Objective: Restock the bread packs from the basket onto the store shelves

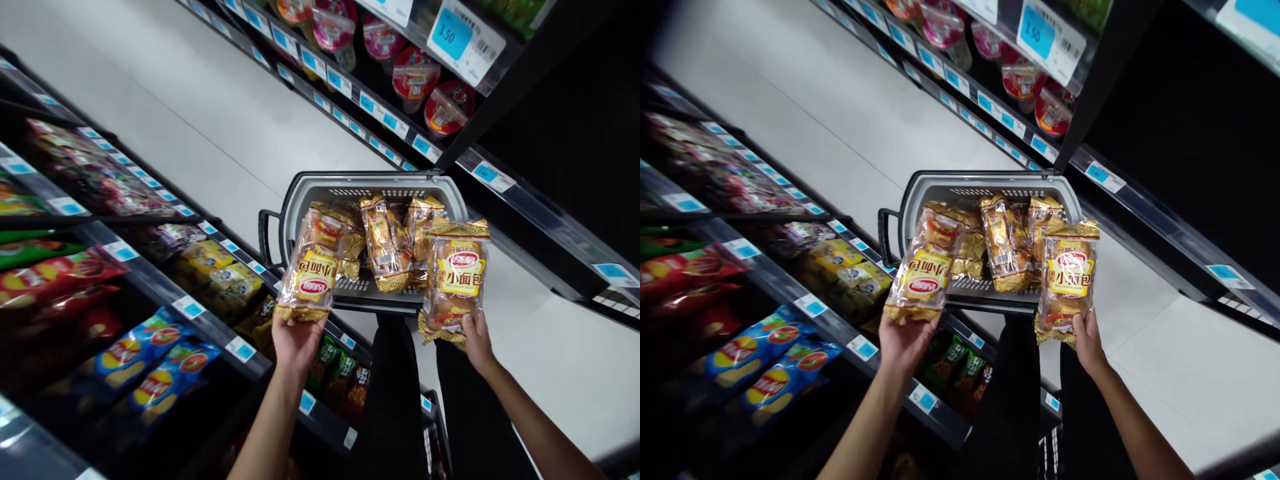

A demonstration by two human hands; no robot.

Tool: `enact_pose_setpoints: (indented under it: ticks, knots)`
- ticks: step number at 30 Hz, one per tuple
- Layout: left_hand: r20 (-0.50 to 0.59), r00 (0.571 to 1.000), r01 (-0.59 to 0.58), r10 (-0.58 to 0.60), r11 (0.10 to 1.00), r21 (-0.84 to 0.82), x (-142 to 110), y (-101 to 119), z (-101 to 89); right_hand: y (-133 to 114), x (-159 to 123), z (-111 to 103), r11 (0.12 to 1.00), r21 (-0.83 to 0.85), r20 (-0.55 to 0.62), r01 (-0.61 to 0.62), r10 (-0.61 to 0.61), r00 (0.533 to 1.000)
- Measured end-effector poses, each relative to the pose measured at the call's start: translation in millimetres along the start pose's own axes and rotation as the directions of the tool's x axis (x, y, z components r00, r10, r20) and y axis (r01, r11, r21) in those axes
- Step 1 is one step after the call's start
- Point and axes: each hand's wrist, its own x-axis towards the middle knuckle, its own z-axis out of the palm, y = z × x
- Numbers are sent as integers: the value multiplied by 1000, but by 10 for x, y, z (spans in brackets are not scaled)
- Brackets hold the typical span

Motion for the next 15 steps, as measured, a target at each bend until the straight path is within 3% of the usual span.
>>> enact_pose_setpoints:
  ticks: [3, 5, 10, 13, 15]
  knots:
    - [-74, 989, 122, -128, 989, -86, -146, -57, -116, -10, -6, 19, 1000, -4, -7, 15, -15, 1000]
    - [-128, 987, 87, -98, 992, -86, -178, -113, -188, 7, -11, 15, 1000, -13, -16, 21, -21, 1000]
    - [-239, 951, -192, 195, 981, 39, -207, -264, -389, 95, -39, -1, 999, -35, -33, 22, -24, 999]
    - [-282, 870, -377, 405, 914, 149, -250, -347, -460, 134, -61, 12, 998, -52, -33, 28, -30, 999]
    - [-271, 814, -474, 514, 857, 202, -256, -380, -411, 153, -72, 16, 997, -72, -35, 35, -38, 999]
